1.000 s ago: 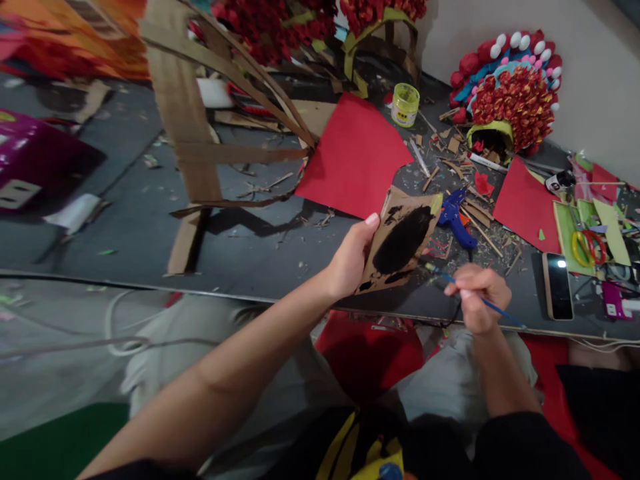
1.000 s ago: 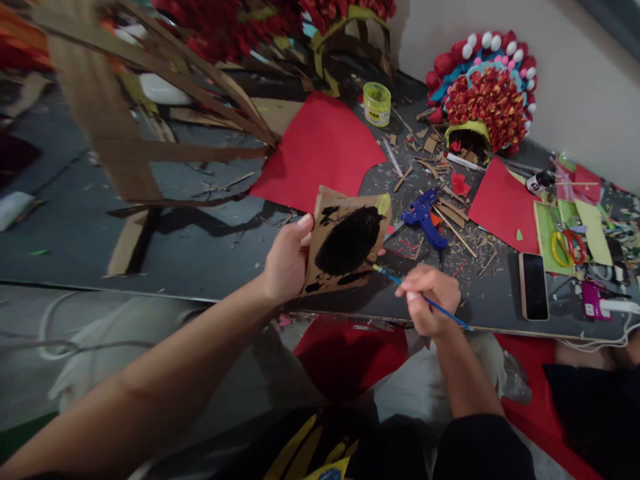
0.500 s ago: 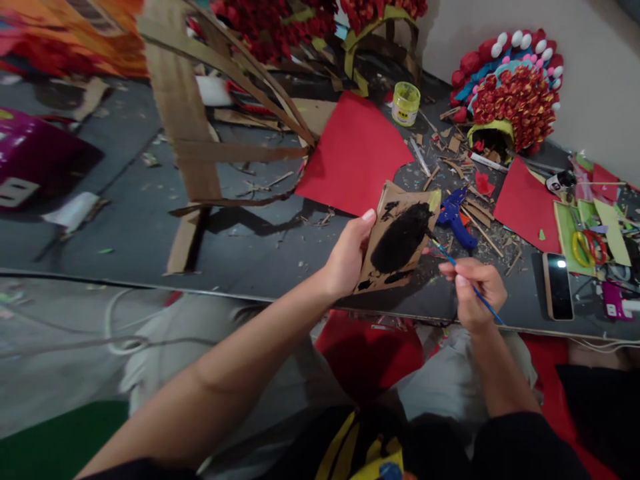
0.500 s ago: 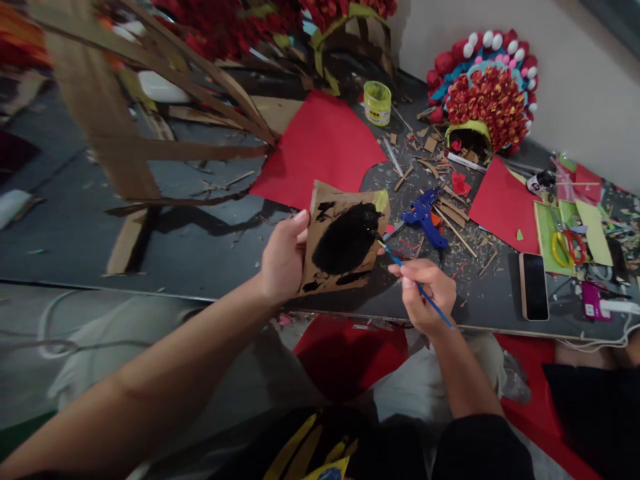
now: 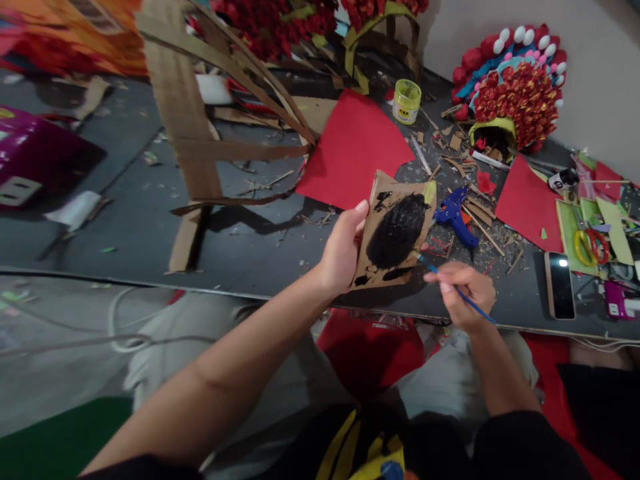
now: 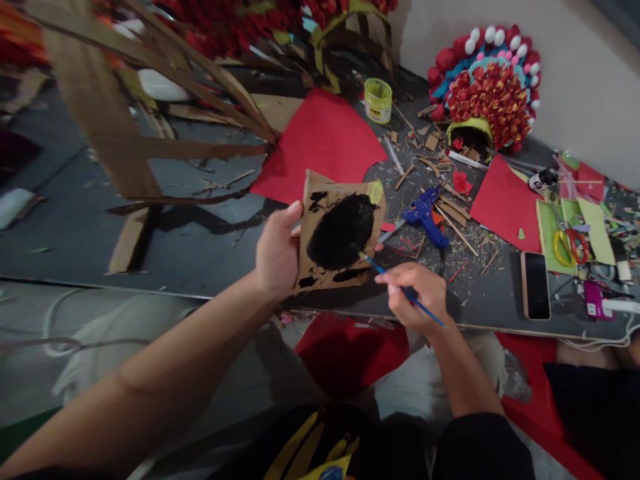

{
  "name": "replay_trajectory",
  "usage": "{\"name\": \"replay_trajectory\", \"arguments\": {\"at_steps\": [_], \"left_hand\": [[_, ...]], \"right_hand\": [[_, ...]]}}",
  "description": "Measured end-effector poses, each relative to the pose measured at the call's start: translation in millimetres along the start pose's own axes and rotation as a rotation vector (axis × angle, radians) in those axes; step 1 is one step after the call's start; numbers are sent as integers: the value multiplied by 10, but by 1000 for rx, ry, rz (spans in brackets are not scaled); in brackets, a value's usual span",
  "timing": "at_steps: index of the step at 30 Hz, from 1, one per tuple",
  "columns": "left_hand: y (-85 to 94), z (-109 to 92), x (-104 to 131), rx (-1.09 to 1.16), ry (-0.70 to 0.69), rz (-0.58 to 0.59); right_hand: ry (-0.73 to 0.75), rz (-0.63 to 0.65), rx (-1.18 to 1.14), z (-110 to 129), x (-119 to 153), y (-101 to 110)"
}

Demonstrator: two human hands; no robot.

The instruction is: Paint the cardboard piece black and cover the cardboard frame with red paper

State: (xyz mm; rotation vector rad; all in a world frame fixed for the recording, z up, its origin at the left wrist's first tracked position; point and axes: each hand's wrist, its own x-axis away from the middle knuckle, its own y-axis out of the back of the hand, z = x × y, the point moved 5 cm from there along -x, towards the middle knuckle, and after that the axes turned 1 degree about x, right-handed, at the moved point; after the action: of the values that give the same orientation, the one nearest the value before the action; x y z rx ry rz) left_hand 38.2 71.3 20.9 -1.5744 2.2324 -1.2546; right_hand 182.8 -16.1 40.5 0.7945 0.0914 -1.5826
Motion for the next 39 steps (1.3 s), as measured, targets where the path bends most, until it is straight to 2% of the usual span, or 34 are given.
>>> {"name": "replay_trajectory", "arguments": {"at_steps": [2, 3, 6, 8, 9, 12, 14, 17, 19, 21, 24, 25, 26, 29, 30, 31, 35, 37, 39], "left_hand": [[18, 10, 2, -10, 1, -5], [23, 16, 4, -14, 4, -3], [10, 34, 11, -18, 35, 27], [-12, 43, 12, -19, 64, 47], [-18, 46, 11, -20, 77, 48], [-12, 58, 9, -28, 99, 30], [3, 77, 10, -27, 98, 30], [23, 134, 12, -18, 125, 67], [32, 176, 8, -9, 167, 83], [35, 187, -2, 5, 184, 82], [17, 149, -15, 30, 138, 85], [9, 139, -14, 36, 125, 94], [3, 136, -11, 38, 120, 104], [8, 167, 0, 17, 147, 128], [18, 181, -1, 7, 158, 132], [29, 192, -6, 1, 164, 132], [57, 185, -40, 13, 126, 122], [54, 175, -46, 13, 112, 100], [38, 171, -43, 4, 117, 84]], "right_hand": [[7, 87, -85, 9, -4, -37], [2, 78, -116, 6, -7, -28], [-28, -103, -103, -25, -13, 79], [-55, -163, -48, -37, -17, 129], [-68, -137, -23, -38, -21, 130], [-89, 56, -4, -22, -24, 74], [-75, 100, -61, -3, -18, 66], [-63, -80, -125, -8, -20, 151], [-88, -161, -82, -29, -18, 182], [-107, -99, -14, -34, -18, 146], [-91, 91, 1, -10, 0, 51], [-78, 101, -20, 2, 7, 46], [-66, 66, -43, 10, 9, 65], [-41, -144, -57, 15, 5, 173], [-44, -170, -26, 13, 0, 186], [-48, -157, 14, 12, -7, 179], [-66, 55, 67, 14, -17, 67], [-67, 14, 13, 15, -11, 82], [-62, -110, 5, 7, -5, 139]]}}
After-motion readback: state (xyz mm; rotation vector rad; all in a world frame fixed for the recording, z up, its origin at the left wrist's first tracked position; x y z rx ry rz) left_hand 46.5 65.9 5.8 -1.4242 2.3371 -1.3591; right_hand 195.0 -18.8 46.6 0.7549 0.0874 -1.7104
